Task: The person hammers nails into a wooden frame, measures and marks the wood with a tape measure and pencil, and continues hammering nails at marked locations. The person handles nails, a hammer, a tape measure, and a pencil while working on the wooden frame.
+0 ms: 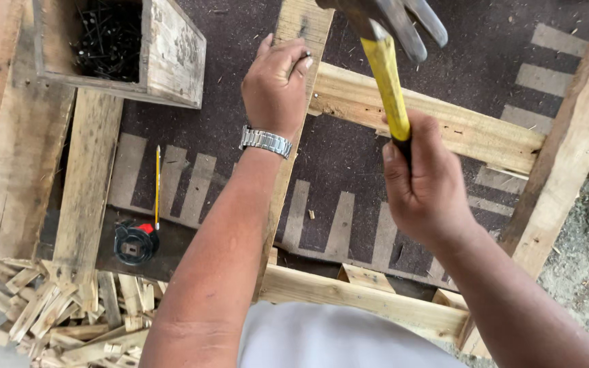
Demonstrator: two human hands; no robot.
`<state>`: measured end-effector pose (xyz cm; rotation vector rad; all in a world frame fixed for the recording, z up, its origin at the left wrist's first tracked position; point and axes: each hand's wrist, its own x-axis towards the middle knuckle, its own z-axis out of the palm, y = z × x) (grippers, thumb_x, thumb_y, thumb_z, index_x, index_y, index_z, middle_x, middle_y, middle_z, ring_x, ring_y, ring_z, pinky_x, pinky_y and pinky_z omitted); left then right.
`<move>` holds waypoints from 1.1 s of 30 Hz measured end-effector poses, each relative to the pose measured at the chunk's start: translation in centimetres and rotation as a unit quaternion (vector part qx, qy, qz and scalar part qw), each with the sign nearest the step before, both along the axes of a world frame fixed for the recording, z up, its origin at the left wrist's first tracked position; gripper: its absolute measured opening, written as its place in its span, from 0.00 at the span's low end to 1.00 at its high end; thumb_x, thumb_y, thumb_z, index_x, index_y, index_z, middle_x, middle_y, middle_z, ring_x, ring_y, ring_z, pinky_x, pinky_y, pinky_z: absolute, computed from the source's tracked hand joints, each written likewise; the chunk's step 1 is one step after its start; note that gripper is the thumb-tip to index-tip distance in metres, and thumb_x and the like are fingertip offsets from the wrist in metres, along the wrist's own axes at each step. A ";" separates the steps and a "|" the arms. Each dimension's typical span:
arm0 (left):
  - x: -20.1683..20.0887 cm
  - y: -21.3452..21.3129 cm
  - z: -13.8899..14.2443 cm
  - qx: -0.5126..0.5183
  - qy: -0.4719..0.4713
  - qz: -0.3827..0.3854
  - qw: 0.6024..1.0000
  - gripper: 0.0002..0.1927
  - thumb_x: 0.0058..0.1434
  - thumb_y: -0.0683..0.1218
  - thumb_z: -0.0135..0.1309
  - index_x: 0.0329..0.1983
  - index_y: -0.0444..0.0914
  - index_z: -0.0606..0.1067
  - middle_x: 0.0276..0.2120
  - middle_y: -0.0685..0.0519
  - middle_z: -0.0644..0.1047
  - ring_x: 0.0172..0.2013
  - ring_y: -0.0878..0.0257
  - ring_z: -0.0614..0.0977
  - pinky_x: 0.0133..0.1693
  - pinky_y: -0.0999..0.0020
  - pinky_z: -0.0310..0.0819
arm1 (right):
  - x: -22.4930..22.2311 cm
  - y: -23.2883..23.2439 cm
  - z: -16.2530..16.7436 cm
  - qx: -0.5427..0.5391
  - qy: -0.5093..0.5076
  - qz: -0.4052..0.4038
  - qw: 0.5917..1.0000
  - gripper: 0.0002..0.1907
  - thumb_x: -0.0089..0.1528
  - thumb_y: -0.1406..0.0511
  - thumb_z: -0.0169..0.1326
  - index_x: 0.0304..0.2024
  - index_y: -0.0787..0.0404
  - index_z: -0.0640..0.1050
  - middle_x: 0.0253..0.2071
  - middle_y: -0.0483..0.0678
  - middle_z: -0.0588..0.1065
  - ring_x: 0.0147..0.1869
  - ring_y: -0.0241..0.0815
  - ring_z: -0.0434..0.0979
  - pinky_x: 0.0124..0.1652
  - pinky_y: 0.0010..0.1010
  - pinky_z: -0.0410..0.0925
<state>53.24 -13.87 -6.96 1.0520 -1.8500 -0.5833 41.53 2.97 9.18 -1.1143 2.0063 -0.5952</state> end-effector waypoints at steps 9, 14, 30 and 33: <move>0.5 -0.3 0.9 0.105 0.040 0.009 0.994 0.18 0.57 0.30 0.49 0.49 0.35 0.74 0.50 0.44 0.80 0.52 0.53 0.83 0.55 0.63 0.78 | -0.2 0.4 1.2 -0.033 0.042 0.014 0.999 0.09 0.72 0.65 0.41 0.53 0.61 0.66 0.26 0.44 0.67 0.22 0.34 0.64 0.19 0.27 0.63; 0.2 -1.0 -1.3 0.117 0.163 0.056 0.978 0.22 0.55 0.27 0.36 0.53 0.33 0.65 0.55 0.34 0.76 0.60 0.43 0.80 0.63 0.59 0.72 | 0.3 0.2 0.6 -0.169 0.038 0.011 0.985 0.10 0.74 0.63 0.40 0.49 0.65 0.65 0.27 0.44 0.68 0.25 0.32 0.66 0.22 0.27 0.64; 1.1 -1.7 -1.0 0.152 0.234 0.059 0.958 0.19 0.75 0.58 0.32 0.49 0.38 0.62 0.53 0.32 0.79 0.53 0.46 0.86 0.52 0.57 0.82 | -0.6 -2.7 -2.4 0.133 0.052 -0.025 0.990 0.13 0.75 0.60 0.37 0.45 0.60 0.70 0.30 0.46 0.68 0.26 0.33 0.65 0.21 0.27 0.65; 0.9 -2.3 -1.3 0.124 0.259 0.034 0.957 0.20 0.77 0.59 0.32 0.50 0.38 0.62 0.54 0.32 0.77 0.57 0.46 0.85 0.58 0.55 0.82 | -2.7 -1.1 0.2 0.073 0.099 -0.080 0.989 0.09 0.74 0.62 0.38 0.54 0.55 0.66 0.31 0.47 0.69 0.24 0.35 0.67 0.18 0.29 0.66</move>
